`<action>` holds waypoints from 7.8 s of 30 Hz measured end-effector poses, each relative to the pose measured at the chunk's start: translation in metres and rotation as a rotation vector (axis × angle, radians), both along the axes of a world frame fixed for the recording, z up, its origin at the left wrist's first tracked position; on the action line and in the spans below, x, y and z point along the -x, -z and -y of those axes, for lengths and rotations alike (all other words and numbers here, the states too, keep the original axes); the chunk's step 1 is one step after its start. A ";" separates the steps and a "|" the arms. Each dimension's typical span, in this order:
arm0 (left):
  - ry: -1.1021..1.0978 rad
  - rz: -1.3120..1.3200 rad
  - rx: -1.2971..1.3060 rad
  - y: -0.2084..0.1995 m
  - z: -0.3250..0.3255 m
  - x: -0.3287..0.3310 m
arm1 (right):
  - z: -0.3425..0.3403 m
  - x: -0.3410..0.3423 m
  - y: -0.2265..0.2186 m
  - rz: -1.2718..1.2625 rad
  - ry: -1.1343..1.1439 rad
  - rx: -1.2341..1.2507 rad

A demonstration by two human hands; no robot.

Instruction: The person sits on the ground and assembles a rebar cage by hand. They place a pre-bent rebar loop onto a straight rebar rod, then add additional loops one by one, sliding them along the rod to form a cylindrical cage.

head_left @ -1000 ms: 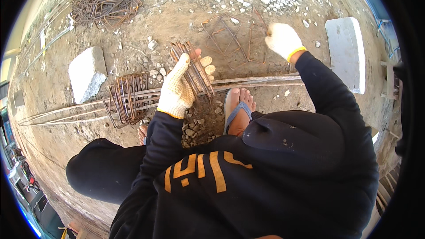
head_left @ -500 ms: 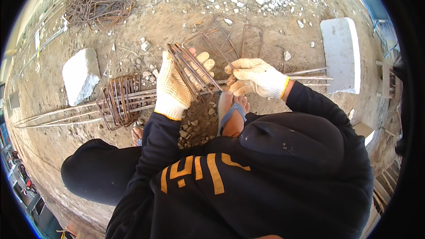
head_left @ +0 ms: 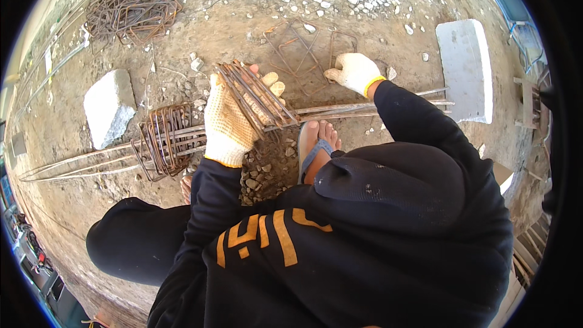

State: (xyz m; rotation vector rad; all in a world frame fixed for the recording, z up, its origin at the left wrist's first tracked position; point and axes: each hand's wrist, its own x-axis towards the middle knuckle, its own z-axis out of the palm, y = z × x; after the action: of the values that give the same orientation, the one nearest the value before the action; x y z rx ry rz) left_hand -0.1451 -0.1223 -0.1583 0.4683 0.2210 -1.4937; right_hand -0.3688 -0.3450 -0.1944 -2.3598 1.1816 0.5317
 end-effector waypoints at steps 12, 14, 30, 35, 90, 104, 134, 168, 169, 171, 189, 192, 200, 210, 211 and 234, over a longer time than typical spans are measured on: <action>0.023 -0.048 -0.029 0.000 -0.003 -0.001 | 0.016 0.010 -0.004 0.078 0.141 0.007; 0.017 -0.023 -0.016 -0.001 -0.002 -0.001 | 0.023 0.023 -0.027 0.255 0.238 0.054; 0.085 0.076 -0.103 -0.013 0.007 0.006 | 0.020 -0.028 -0.125 0.637 -1.352 0.171; 0.135 0.008 -0.166 -0.014 0.010 0.012 | 0.017 -0.081 -0.128 0.757 -1.266 -0.144; -0.010 -0.006 0.009 0.017 -0.010 0.022 | -0.030 -0.042 -0.073 0.631 0.063 -0.450; -0.151 -0.163 0.274 -0.004 -0.026 0.004 | -0.018 -0.110 -0.005 0.045 -0.443 0.113; -0.029 -0.362 0.308 0.002 -0.029 -0.017 | 0.011 -0.068 -0.108 0.863 -0.064 -0.745; -0.286 -0.084 0.074 -0.006 -0.022 -0.008 | -0.016 -0.054 -0.029 0.349 0.336 -0.532; -0.270 -0.077 0.105 -0.005 -0.024 -0.008 | -0.006 -0.065 -0.017 0.428 0.121 -0.296; -0.260 -0.095 0.120 -0.004 -0.025 -0.007 | 0.007 -0.087 0.002 0.571 -0.319 0.131; -0.047 -0.237 0.199 -0.005 -0.033 -0.015 | 0.035 -0.116 -0.009 0.732 -0.914 0.139; -0.073 -0.165 0.095 -0.005 -0.030 -0.014 | 0.031 -0.117 -0.052 0.581 -0.778 -0.169; -0.096 -0.296 0.199 -0.007 -0.023 -0.008 | -0.008 -0.159 -0.083 0.816 -0.905 -0.237; -0.069 -0.158 0.073 -0.009 -0.027 -0.006 | 0.055 -0.146 -0.060 0.627 -0.593 -0.042; -0.093 -0.176 0.102 -0.009 -0.027 -0.006 | 0.060 -0.141 -0.049 0.521 -0.621 0.062; -0.195 -0.129 0.080 -0.008 -0.028 -0.010 | 0.048 -0.086 0.015 0.192 -1.140 0.247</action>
State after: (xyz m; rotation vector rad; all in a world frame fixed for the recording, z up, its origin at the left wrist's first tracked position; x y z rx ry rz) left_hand -0.1355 -0.0939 -0.1505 0.2777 0.2990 -1.3371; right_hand -0.2825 -0.3930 -0.2093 -3.0469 -0.3152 0.4724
